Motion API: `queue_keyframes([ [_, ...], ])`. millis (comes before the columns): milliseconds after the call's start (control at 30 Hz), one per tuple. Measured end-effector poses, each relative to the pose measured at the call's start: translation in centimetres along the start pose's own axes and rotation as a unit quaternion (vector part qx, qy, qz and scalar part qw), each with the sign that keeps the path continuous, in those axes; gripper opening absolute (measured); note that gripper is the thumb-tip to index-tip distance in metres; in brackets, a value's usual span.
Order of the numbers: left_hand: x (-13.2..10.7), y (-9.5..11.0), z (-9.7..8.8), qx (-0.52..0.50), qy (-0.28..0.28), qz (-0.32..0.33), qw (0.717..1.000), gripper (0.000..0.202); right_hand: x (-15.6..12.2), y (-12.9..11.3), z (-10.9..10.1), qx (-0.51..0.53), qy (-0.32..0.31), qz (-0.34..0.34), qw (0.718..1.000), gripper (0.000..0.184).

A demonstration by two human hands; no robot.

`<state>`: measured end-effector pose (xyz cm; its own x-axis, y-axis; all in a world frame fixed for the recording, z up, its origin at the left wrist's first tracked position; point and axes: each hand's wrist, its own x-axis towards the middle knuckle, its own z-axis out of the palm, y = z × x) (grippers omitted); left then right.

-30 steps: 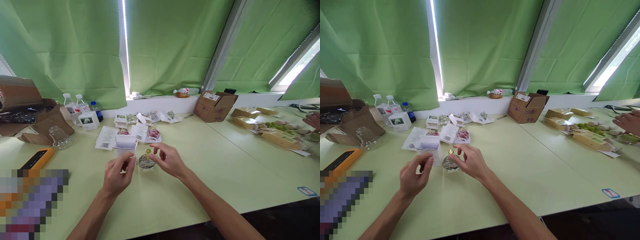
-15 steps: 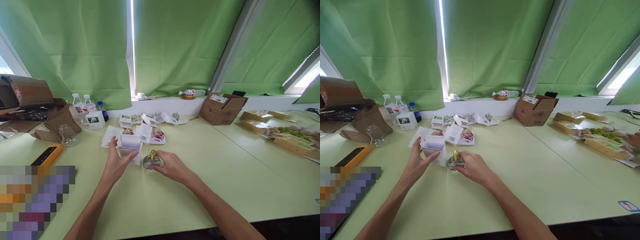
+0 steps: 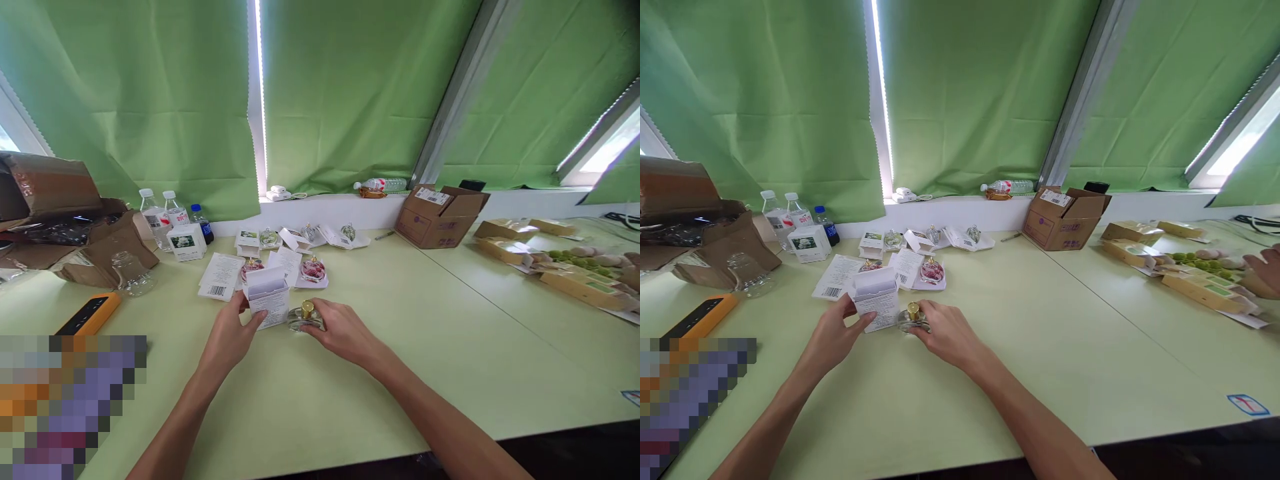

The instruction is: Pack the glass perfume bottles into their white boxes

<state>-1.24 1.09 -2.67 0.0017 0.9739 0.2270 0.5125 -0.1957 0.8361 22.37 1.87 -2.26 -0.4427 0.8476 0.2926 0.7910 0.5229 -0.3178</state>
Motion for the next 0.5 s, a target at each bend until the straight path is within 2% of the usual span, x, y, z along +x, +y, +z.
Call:
queue_keyframes([
  [267,-0.07,0.10,-0.32,0.097,0.067,0.064,0.991,0.038,0.12,0.81,-0.48,0.000,0.088,0.035,0.996,0.024],
  [500,-0.04,-0.40,-0.02,0.084,0.044,0.060,0.994,0.039,0.17,0.82,-0.93,0.052,0.220,0.069,0.972,0.029],
])
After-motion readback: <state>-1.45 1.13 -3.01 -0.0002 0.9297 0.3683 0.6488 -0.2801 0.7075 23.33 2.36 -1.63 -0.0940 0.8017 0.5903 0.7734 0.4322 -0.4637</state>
